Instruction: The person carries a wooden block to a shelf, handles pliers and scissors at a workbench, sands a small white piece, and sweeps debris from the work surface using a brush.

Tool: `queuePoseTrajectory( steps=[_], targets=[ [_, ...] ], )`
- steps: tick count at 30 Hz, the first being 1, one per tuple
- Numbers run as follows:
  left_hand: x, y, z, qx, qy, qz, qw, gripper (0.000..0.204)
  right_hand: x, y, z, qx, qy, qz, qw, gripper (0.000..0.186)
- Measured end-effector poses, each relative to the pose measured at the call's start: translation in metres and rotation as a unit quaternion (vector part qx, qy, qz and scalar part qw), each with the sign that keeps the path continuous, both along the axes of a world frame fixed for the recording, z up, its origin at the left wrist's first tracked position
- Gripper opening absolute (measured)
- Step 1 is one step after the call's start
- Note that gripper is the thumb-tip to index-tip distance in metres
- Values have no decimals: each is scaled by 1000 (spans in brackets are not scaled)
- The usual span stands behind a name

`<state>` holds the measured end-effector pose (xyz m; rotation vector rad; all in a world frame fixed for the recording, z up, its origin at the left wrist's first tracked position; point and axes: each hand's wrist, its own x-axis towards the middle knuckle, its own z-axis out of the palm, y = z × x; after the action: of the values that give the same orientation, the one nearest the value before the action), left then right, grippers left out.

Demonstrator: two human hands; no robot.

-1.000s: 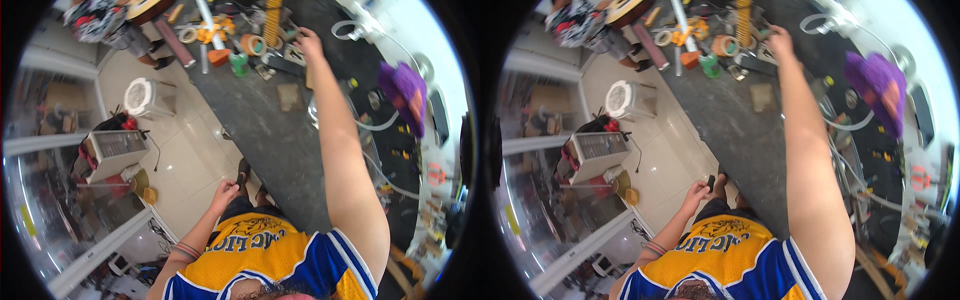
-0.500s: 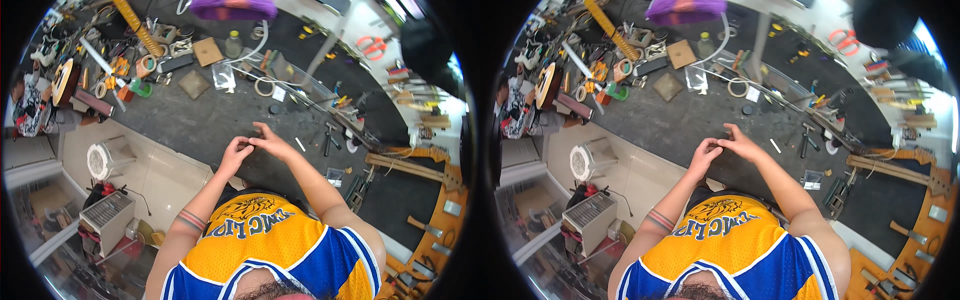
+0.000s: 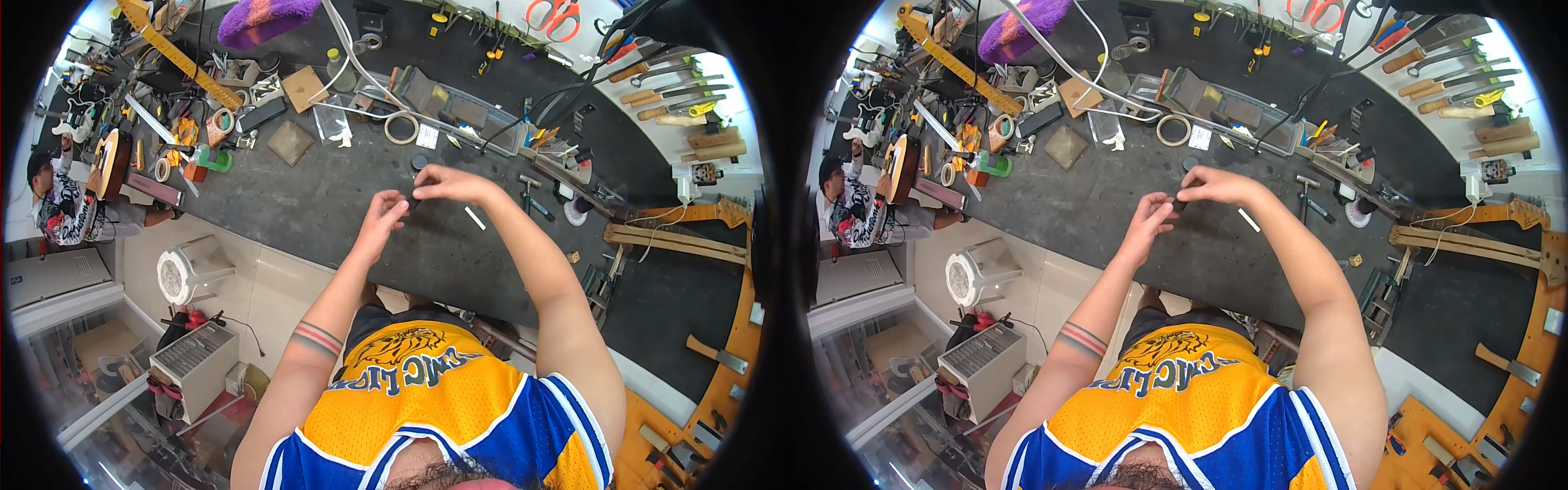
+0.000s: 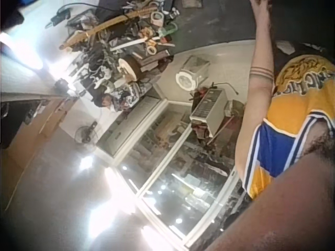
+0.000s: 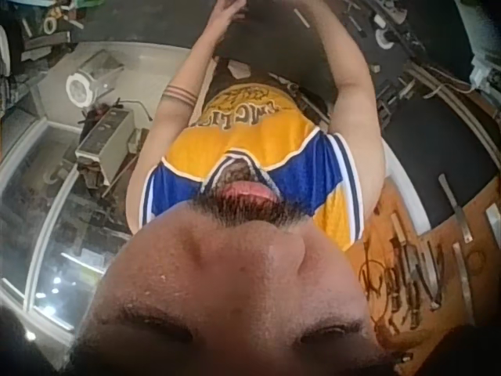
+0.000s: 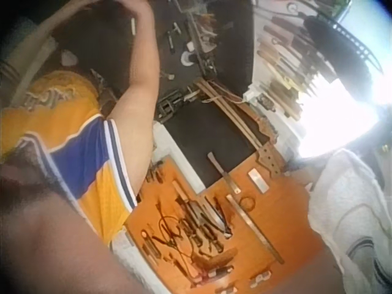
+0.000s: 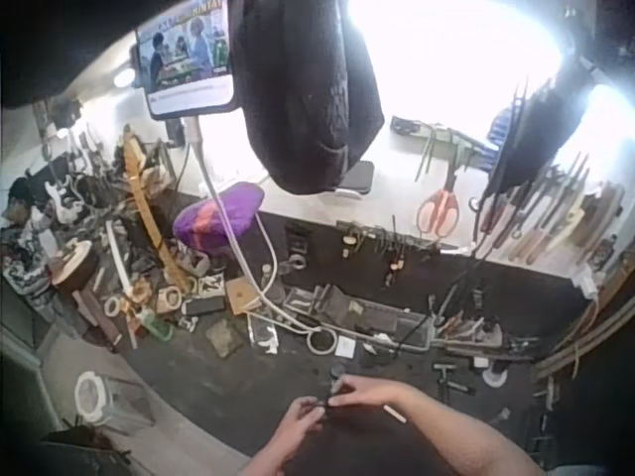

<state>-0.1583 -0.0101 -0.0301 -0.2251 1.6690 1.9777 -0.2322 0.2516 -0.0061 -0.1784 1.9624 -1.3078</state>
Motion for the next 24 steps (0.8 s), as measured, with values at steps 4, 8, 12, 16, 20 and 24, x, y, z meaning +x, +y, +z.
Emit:
queuePoseTrajectory(
  steps=[4, 8, 12, 16, 20, 24],
  targets=[
    [6, -9, -14, 30, -11, -70, 997, 44, -1, -3, -7, -8, -26, 52, 998, 74],
    [27, -8, -34, -24, -1, -40, 999, 40, -78, 86, -48, 147, 233, -310, 910, 62],
    [57, -38, -68, -162, 111, 37, 980, 46, -109, 112, -44, 477, 238, -208, 820, 63],
    [61, -50, -74, -182, 105, 40, 977, 48, -114, 142, -48, 515, 156, -153, 829, 69],
    [58, -55, -72, -169, 77, 45, 982, 49, -106, 150, -30, 526, 219, -108, 815, 69],
    [60, -59, -74, -178, 102, 24, 978, 48, -107, 166, -29, 448, 254, -155, 843, 45]
  ],
)
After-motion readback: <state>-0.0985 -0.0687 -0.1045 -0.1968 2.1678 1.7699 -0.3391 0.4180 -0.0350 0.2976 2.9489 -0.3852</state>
